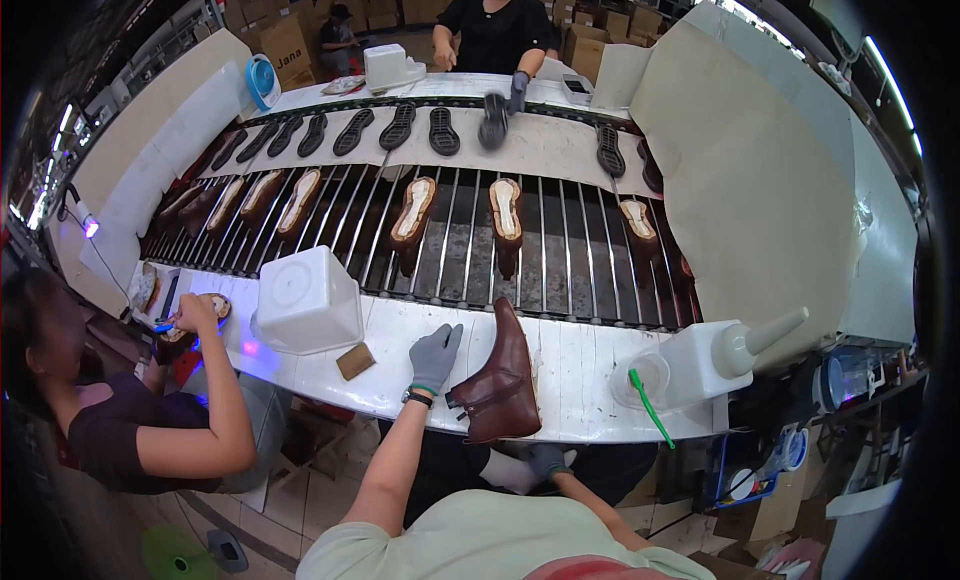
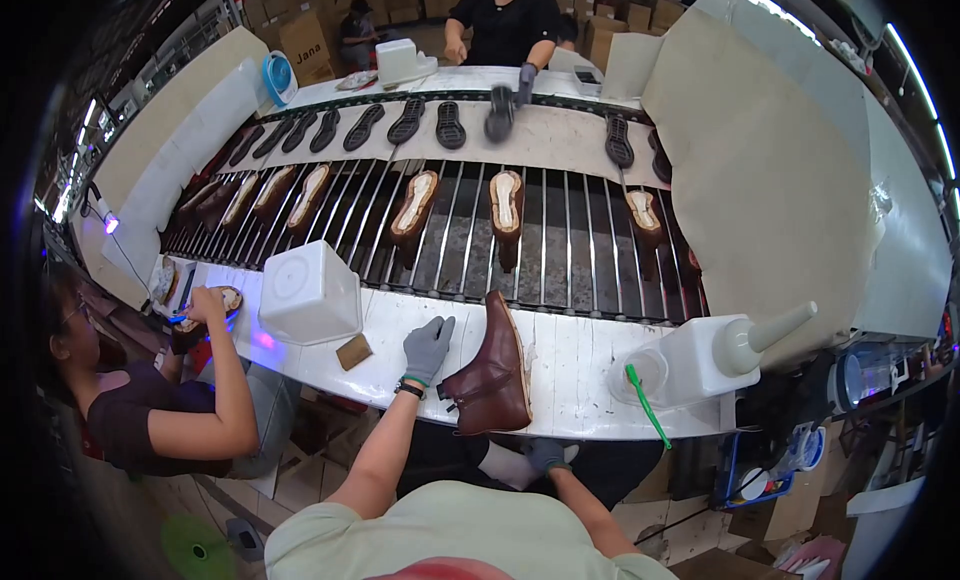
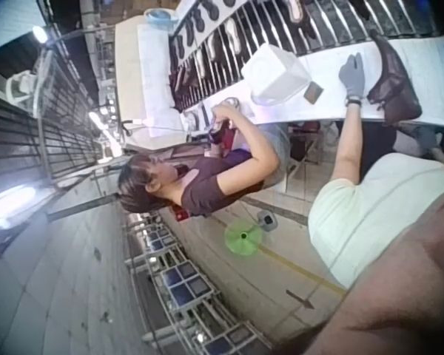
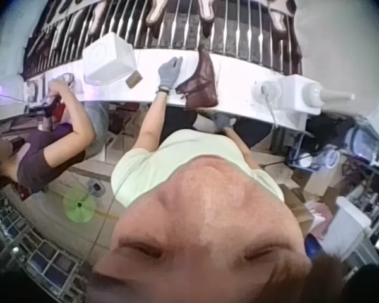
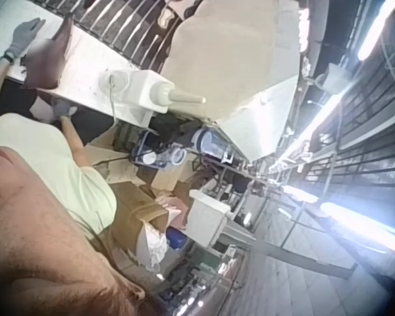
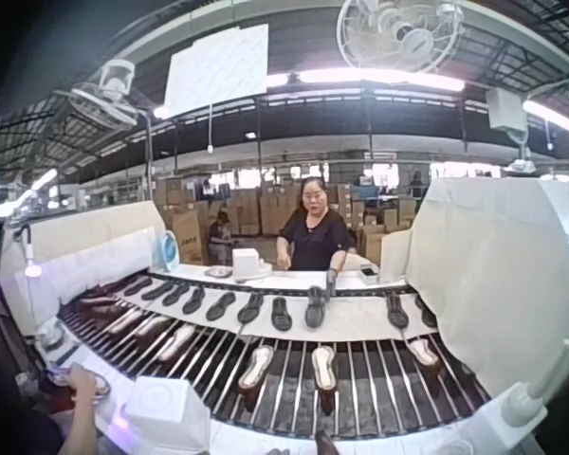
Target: Apply adhesive to the edges of leather shoe uppers using a small brush.
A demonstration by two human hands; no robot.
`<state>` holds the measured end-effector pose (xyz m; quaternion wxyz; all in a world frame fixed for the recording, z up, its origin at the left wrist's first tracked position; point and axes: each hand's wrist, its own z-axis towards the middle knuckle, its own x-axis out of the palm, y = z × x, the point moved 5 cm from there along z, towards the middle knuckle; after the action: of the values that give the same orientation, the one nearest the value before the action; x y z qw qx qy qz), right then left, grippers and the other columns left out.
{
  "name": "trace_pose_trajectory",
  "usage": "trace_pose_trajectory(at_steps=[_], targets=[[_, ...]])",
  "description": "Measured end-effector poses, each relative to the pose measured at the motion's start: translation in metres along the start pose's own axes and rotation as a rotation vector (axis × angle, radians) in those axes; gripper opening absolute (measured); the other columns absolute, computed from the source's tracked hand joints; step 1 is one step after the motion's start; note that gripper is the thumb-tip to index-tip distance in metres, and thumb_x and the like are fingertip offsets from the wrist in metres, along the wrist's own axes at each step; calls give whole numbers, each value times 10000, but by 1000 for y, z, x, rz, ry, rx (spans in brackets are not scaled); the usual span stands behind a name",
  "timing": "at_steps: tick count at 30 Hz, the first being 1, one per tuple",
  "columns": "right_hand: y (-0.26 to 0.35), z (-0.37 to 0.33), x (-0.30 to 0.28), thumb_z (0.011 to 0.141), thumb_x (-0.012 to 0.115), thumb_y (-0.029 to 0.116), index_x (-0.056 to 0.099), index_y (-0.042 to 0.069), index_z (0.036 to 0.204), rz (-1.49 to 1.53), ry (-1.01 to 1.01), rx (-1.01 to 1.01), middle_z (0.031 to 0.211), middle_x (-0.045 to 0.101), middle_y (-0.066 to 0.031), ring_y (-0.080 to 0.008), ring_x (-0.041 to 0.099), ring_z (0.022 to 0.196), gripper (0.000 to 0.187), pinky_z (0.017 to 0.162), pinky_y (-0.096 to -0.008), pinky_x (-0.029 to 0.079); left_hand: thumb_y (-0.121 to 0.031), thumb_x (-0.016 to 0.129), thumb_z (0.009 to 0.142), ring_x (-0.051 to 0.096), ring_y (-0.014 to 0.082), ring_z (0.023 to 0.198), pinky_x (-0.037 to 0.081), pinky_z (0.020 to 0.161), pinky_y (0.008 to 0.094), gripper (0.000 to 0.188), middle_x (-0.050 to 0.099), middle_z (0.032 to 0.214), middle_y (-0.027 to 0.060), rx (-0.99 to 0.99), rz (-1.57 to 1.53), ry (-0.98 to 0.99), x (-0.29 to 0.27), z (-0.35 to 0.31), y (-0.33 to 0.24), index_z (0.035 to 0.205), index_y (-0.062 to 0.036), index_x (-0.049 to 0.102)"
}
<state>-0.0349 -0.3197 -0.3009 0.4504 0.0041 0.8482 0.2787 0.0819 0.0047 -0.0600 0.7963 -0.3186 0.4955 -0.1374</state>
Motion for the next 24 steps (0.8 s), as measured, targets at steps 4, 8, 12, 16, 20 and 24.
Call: trace_pose_trajectory(at_steps=[4, 8, 12, 16, 20, 24], targets=[[-2, 0, 0, 842, 578, 462, 722, 148, 990, -6, -3, -4, 964, 692, -162, -380, 653, 865, 376, 759, -491, 511, -424, 544, 932, 588, 373, 585, 420, 538, 478, 399, 570, 590, 164, -6, -4, 2, 1, 0, 0, 701, -100, 560], [14, -8, -16, 846, 526, 363, 727, 138, 957, 21, -52, -20, 957, 694, -161, -362, 655, 877, 321, 783, -448, 500, -427, 543, 932, 584, 379, 584, 418, 539, 479, 402, 567, 589, 167, -16, 6, 14, 2, -1, 1, 705, -96, 558], [10, -7, -17, 847, 535, 368, 729, 145, 968, 21, -29, 0, 968, 694, -159, -360, 655, 891, 320, 791, -451, 499, -429, 541, 932, 582, 381, 583, 416, 540, 481, 406, 561, 585, 169, -19, -19, 22, 3, 1, -1, 705, -93, 552], [11, -7, -19, 848, 537, 365, 729, 146, 972, 19, -26, 0, 973, 694, -162, -363, 654, 895, 316, 794, -449, 499, -426, 540, 934, 582, 381, 584, 414, 539, 481, 405, 560, 586, 169, -18, 10, 24, 4, 1, -1, 705, -93, 552], [11, -8, -20, 845, 542, 368, 727, 139, 968, 26, -29, 22, 969, 693, -164, -369, 652, 889, 319, 789, -445, 500, -423, 539, 936, 582, 377, 579, 414, 533, 479, 402, 563, 587, 165, -19, -15, 22, 4, 1, 0, 705, -95, 552], [10, -13, -18, 845, 545, 377, 724, 118, 981, 37, -46, -12, 982, 693, -167, -356, 656, 901, 343, 809, -446, 497, -419, 544, 935, 580, 375, 568, 411, 521, 481, 393, 567, 585, 160, 13, 26, -17, 2, -1, -6, 706, -100, 556]])
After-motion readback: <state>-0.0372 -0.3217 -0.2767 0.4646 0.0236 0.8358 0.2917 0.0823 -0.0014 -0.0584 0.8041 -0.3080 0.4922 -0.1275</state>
